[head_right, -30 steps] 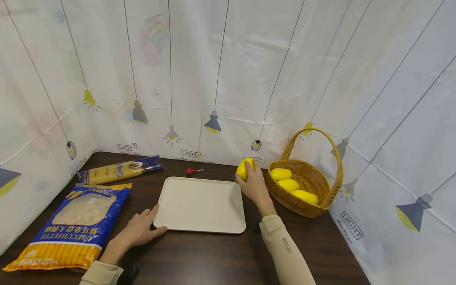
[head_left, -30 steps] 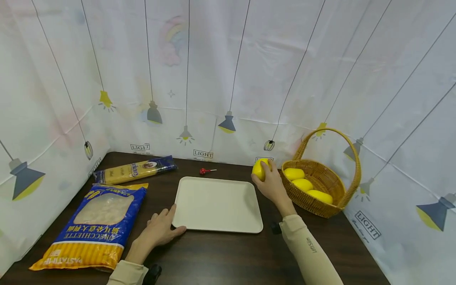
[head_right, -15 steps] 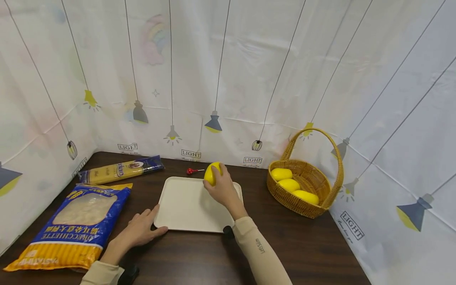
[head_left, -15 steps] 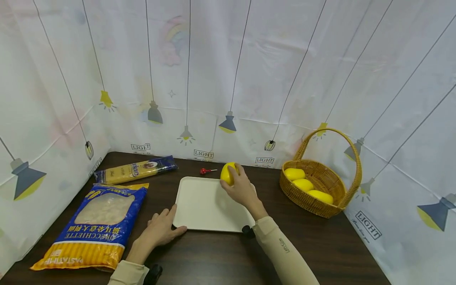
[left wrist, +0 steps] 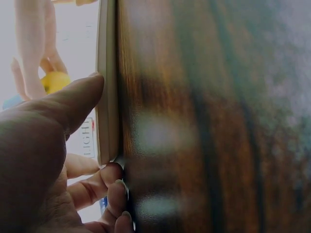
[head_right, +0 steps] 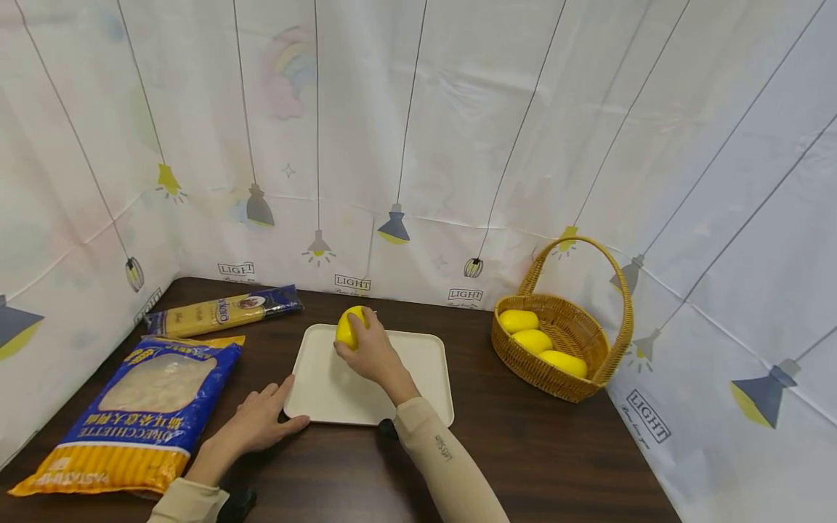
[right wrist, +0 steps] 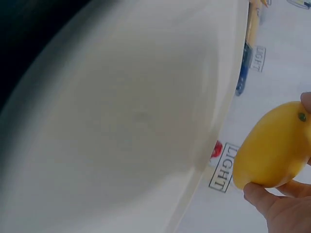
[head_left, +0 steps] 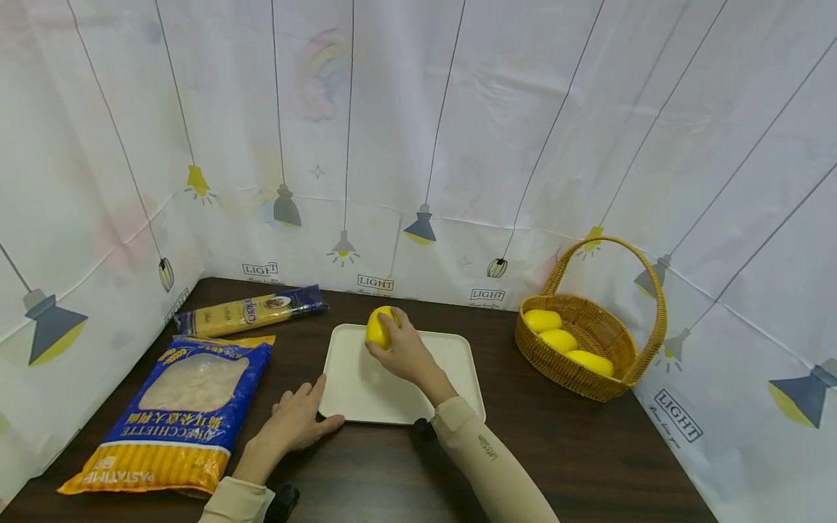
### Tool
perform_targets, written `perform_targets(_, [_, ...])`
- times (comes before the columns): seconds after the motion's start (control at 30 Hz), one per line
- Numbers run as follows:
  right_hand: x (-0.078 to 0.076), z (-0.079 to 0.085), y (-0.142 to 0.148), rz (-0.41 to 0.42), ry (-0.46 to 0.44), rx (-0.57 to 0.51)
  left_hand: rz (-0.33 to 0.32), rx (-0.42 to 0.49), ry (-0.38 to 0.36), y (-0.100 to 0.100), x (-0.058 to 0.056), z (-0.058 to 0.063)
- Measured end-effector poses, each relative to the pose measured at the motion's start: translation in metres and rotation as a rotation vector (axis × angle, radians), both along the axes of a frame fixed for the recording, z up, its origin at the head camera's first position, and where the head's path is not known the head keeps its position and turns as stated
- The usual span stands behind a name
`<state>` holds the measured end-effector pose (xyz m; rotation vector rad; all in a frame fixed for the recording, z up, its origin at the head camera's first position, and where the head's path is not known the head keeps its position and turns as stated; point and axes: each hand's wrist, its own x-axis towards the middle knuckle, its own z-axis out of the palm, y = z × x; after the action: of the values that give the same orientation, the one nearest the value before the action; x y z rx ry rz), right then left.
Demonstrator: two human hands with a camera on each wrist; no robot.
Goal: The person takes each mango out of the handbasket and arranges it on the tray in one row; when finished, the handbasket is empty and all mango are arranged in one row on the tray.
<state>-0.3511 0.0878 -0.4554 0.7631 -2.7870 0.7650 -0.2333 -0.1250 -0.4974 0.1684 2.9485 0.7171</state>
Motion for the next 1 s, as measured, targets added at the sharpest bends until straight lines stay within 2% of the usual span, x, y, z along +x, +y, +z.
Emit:
perform_targets(0.13, [0.000, -0.005, -0.016, 0.031, -0.021, 0.029, 0.002, 0.003, 0.000, 0.000, -0.001, 0.000])
perform_targets(0.6, [-0.002, -0.015, -0.053, 0.033, -0.101, 0.150, 0.001, 0.005, -0.008, 0.000, -0.002, -0.003])
perform_targets(1.0, [0.001, -0.019, -0.064, 0.041, -0.044, 0.207, 0.005, 0.016, 0.005, -0.001, -0.002, -0.001])
